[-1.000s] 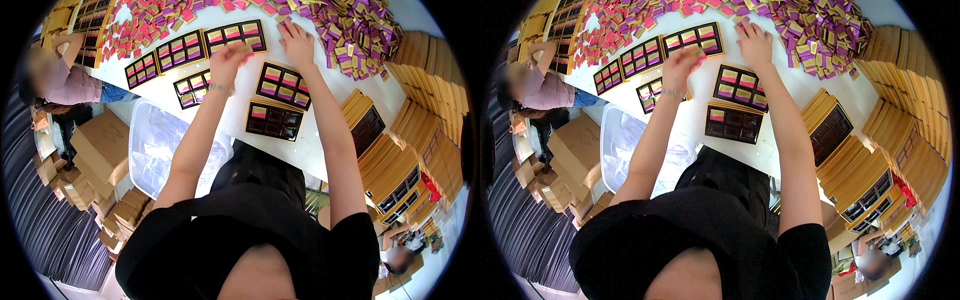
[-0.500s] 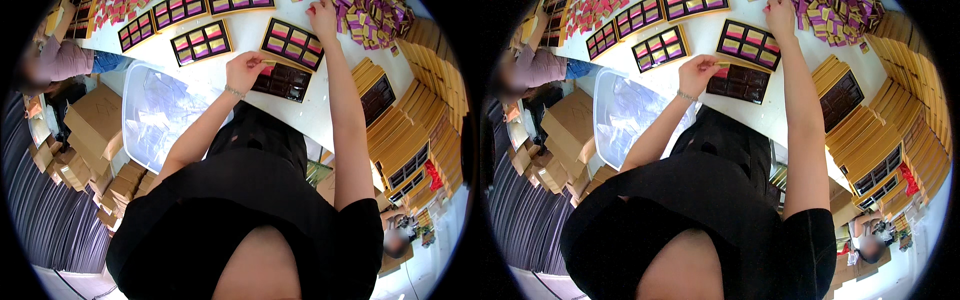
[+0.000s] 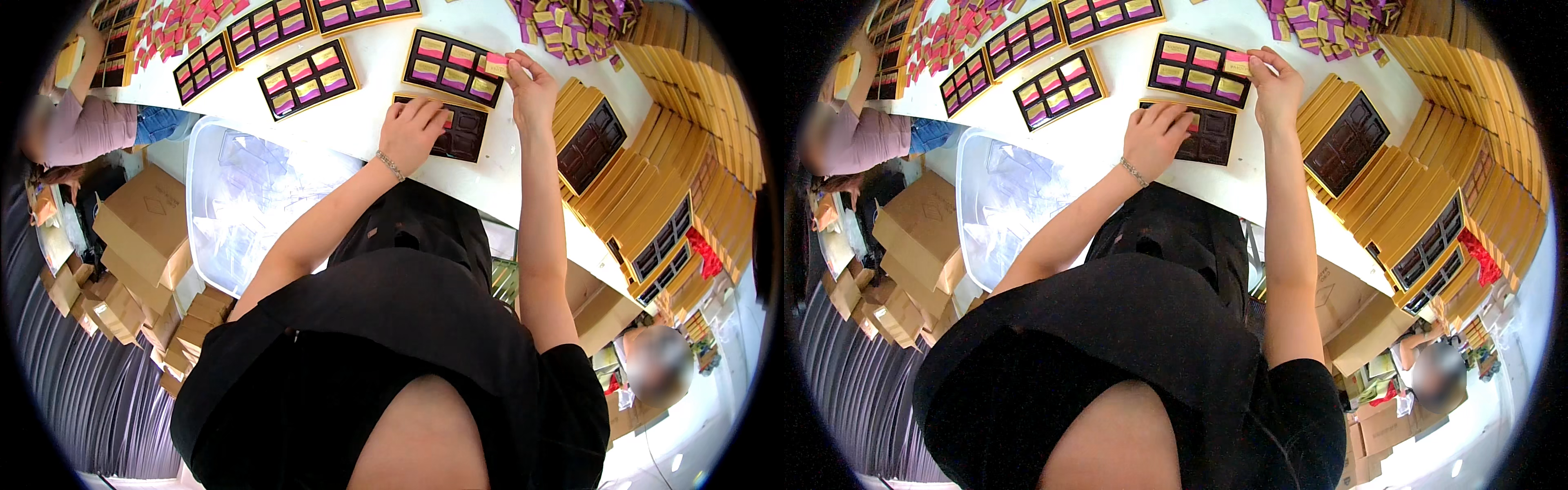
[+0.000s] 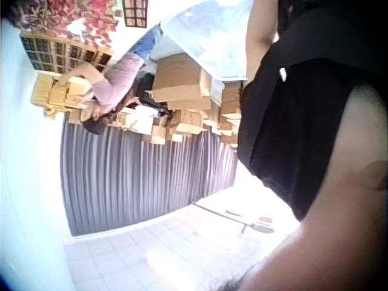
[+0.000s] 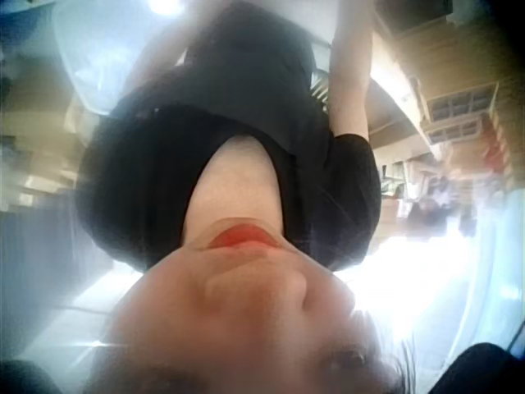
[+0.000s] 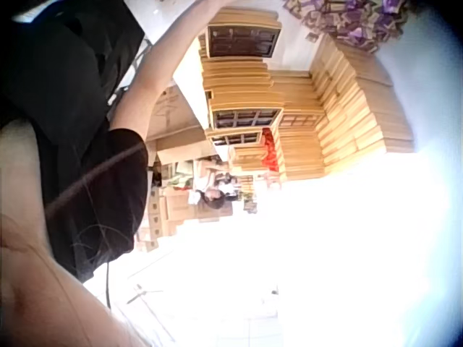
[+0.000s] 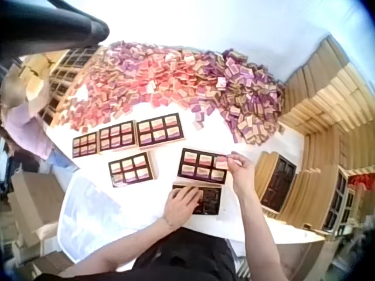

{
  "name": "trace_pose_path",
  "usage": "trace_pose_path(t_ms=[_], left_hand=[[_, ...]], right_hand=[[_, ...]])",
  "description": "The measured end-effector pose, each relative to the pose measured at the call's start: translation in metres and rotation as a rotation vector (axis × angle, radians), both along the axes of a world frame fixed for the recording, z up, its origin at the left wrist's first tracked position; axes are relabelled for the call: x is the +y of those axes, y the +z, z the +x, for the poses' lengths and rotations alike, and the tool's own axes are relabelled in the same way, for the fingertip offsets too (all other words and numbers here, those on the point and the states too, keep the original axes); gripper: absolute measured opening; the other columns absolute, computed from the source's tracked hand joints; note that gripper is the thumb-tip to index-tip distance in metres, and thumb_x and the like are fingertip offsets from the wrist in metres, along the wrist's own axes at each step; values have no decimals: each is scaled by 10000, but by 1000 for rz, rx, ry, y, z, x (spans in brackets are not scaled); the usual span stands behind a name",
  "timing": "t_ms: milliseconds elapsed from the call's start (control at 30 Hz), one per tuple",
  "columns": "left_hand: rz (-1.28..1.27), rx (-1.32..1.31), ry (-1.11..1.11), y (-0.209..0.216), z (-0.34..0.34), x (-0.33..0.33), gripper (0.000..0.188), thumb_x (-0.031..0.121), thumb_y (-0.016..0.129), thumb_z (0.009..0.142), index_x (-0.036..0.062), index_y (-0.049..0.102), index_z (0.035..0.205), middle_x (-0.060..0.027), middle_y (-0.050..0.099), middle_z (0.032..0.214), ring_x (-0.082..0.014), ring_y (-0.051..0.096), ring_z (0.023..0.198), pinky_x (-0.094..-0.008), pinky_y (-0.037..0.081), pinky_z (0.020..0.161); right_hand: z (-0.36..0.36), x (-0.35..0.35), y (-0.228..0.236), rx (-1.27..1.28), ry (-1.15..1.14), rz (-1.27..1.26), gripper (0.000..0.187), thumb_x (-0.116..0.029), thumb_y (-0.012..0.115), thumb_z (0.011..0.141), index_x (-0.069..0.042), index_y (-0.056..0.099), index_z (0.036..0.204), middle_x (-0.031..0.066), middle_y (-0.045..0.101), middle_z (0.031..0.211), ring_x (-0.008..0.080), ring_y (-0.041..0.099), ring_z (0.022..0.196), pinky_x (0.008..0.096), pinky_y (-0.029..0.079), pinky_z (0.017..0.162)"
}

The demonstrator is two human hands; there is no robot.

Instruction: The person places individually wrapped chocolates into the compartments of rectangular cardboard trays. They handle the trays and the small wrapped items by hand, arranging them in rows and stacking the completed trays on the table.

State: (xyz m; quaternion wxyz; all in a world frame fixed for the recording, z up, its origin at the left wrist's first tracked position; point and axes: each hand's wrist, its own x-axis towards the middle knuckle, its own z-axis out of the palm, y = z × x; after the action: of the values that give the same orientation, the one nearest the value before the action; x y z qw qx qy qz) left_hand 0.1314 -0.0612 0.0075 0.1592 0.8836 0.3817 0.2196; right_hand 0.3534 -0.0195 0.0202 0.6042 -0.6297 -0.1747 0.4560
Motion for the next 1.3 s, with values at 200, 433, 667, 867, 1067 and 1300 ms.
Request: trace_pose_path(t_ms=[200, 433, 667, 867, 1067, 1300], left_hand=[[-66, -80, 12, 10, -1, 4, 325, 174, 692, 770, 108, 642, 1085, 3, 611, 1176, -192, 545, 1079, -375, 405, 876], [-80, 59, 19, 5, -3, 8, 458, 269, 677, 808, 92, 573, 1217, -48, 551, 1312, -233, 463, 1255, -478, 344, 1006], [-141, 307, -189, -5, -18, -13, 806, 508, 659, 769, 49, 429, 1390, -96, 354, 1500, -244, 291, 1405, -535, 214, 1118], [-45, 354, -224, -15, -10, 2, 819, 555, 627, 769, 49, 440, 1384, -101, 352, 1500, -248, 276, 1410, -503, 205, 1130], [-126, 349, -235, -11, -7, 19, 906, 556, 651, 749, 50, 352, 1439, -119, 304, 1523, -256, 242, 1429, -536, 188, 1127], [-101, -90, -195, 16, 98, 125, 359, 226, 636, 852, 82, 592, 1178, -141, 564, 1277, -307, 590, 1084, -437, 482, 893]], right_hand=[[-13, -43, 37, -925, 506, -8, 122, -2, 593, 806, -24, 677, 892, 69, 673, 991, 207, 632, 877, 340, 512, 753], [-26, -75, 16, -1327, 961, 246, 292, -17, 598, 731, -66, 680, 1007, 73, 625, 1187, 282, 534, 1176, 378, 449, 966], [-70, -138, -7, -1415, 845, -187, 688, -302, 662, 818, -2, 402, 1379, 146, 352, 1482, 308, 314, 1388, 578, 232, 1100], [-69, -126, -16, -1488, 759, -195, 622, -328, 650, 837, -9, 458, 1335, 139, 390, 1458, 291, 339, 1371, 603, 194, 1089], [-15, -26, -12, -1221, 315, -161, 397, -133, 622, 845, -1, 543, 1211, 162, 544, 1266, 335, 472, 1197, 455, 388, 989], [77, 69, -71, -1518, -133, -335, 519, -255, 737, 753, -110, 590, 1229, 92, 592, 1204, 325, 499, 1126, 466, 408, 939]])
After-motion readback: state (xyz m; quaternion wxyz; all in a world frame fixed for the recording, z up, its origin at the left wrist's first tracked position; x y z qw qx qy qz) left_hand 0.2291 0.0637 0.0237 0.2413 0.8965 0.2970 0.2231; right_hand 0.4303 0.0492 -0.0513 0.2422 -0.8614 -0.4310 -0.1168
